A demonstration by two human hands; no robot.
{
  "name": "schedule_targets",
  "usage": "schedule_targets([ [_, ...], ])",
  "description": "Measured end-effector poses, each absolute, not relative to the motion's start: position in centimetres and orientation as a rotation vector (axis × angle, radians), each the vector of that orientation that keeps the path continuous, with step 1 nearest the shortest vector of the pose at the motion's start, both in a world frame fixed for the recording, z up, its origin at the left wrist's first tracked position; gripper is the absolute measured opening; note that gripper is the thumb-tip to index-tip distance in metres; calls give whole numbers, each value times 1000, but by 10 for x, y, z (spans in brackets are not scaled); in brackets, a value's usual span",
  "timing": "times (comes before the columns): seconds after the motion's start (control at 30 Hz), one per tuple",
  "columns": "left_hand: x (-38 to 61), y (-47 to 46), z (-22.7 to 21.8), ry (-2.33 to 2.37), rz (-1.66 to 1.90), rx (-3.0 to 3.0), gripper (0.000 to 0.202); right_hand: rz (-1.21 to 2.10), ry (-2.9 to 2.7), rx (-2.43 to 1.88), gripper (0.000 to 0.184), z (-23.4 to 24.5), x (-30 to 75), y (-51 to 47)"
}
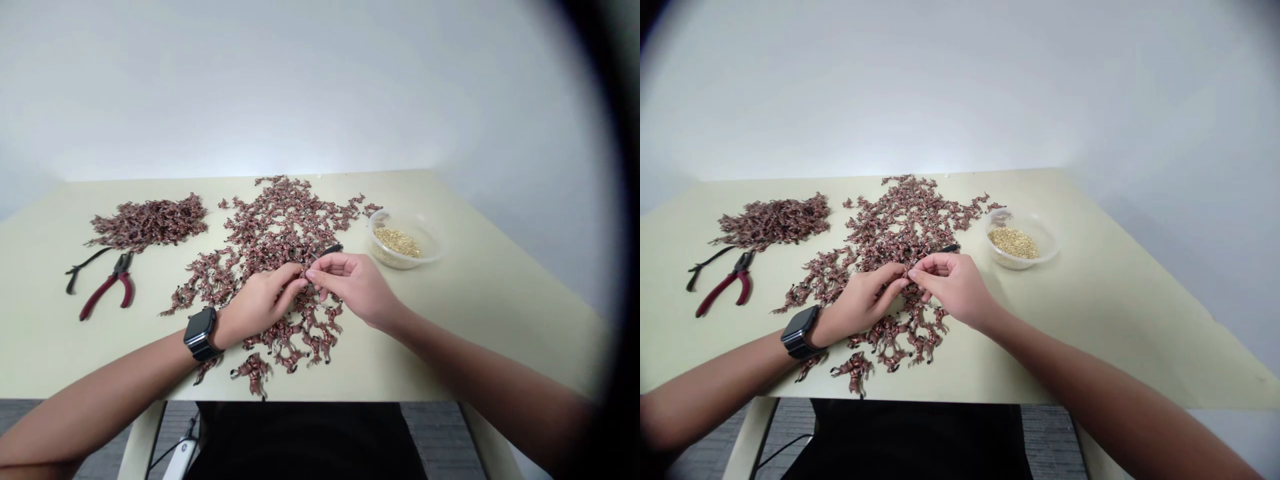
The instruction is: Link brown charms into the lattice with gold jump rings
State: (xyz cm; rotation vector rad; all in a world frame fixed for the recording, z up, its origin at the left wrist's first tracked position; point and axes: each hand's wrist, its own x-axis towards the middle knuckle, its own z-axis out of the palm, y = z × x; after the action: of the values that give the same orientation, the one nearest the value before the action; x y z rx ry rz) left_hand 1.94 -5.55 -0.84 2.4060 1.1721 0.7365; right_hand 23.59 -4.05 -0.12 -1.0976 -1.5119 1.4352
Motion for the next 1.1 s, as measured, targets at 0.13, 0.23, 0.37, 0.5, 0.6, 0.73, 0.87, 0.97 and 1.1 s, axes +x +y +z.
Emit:
schedule_targets([
  [0.13,20,-55,-7,1202,723,2381,23,1319,-1572,-1132,18,4,234,-44],
  [0.23,22,-57,-4,1207,734,2340,24,1169,-1651,-1149,17,3,233,-47],
  [0.37,24,-59,2,1177,768,2238,24,814,-1806,-1091,10,0,231,-50],
  [0.5,21,-57,1,1111,770,2293,21,904,-1756,-1140,11,3,231,-53],
  [0.6,17,-54,-2,1067,757,2455,20,1312,-1603,-1174,17,6,233,-49],
  [0.73,15,-53,-3,1035,768,2436,18,1669,-1474,-1073,23,2,238,-40],
  [0.87,16,-56,1,997,815,2300,15,1712,-1494,-1029,27,-2,243,-35],
  [0.97,17,-57,3,968,864,2241,14,1668,-1532,-1046,28,-1,244,-36],
  [1.1,18,-58,4,958,878,2190,13,1557,-1604,-1092,29,5,243,-38],
])
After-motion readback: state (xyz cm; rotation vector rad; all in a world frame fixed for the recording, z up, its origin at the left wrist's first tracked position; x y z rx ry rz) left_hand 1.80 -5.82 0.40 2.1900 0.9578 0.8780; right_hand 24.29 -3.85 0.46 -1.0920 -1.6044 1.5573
